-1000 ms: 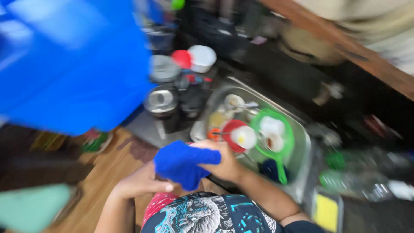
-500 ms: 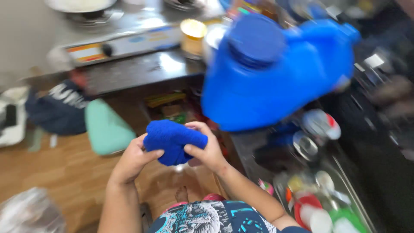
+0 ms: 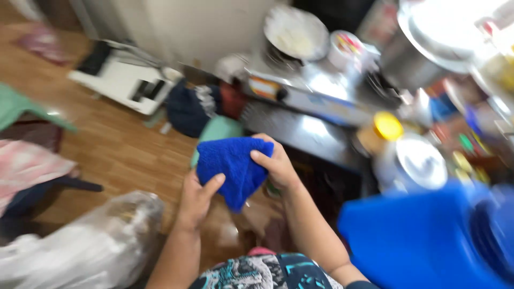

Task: The person clears a cluttered table by stacking used dishes and cups, then carries them to the kitchen sink and places them inside. Afterward, they return to the table and wipe its surface with a cloth and spray cleaner.

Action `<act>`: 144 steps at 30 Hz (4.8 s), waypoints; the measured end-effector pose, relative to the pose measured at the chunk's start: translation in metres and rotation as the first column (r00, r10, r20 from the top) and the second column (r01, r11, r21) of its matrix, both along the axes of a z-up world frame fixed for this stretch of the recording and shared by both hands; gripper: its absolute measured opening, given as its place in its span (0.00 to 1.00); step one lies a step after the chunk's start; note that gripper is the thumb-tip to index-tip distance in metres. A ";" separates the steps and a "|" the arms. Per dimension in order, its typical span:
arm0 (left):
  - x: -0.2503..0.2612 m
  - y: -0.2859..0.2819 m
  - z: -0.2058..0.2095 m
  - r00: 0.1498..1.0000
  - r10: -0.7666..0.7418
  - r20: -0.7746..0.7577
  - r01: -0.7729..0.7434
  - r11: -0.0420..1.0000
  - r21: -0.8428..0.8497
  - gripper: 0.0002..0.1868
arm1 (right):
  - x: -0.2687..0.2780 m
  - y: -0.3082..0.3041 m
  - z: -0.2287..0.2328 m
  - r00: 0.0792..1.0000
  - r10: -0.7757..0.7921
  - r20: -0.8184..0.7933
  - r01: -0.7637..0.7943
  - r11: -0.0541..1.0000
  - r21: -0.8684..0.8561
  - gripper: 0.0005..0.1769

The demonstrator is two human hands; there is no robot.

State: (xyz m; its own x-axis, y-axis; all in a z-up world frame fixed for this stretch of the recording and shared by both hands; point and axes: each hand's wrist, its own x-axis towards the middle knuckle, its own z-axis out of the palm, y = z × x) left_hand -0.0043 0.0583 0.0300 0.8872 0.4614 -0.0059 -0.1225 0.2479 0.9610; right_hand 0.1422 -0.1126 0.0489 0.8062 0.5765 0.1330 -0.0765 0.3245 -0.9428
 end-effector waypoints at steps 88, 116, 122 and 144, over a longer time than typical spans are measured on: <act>0.161 0.924 -0.181 0.399 0.903 -0.161 -0.791 0.428 0.436 0.14 | 0.214 1.110 -0.160 0.659 0.752 0.002 -0.705 0.619 -0.346 0.42; 0.187 1.279 -0.218 0.222 0.923 -0.315 -0.861 0.337 0.381 0.13 | 0.232 1.520 -0.202 0.689 0.719 0.090 -0.597 0.633 -0.493 0.41; 0.192 1.345 -0.251 0.049 0.959 -0.280 -0.898 0.164 0.407 0.16 | 0.226 1.614 -0.230 0.524 0.836 0.164 -0.701 0.532 -0.475 0.42; -0.071 1.493 -0.303 -0.936 0.349 -0.041 -0.336 -0.856 0.392 0.30 | 0.186 1.827 -0.212 -0.331 0.912 0.240 -0.545 0.023 -0.838 0.48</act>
State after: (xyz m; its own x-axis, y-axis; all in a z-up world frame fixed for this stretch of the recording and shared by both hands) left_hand -0.0755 1.5514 -0.2734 -0.9864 -0.0878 0.1389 0.1288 0.1112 0.9854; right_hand 0.3285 1.7139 -0.1634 -0.6837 0.6944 -0.2245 0.5749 0.3230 -0.7518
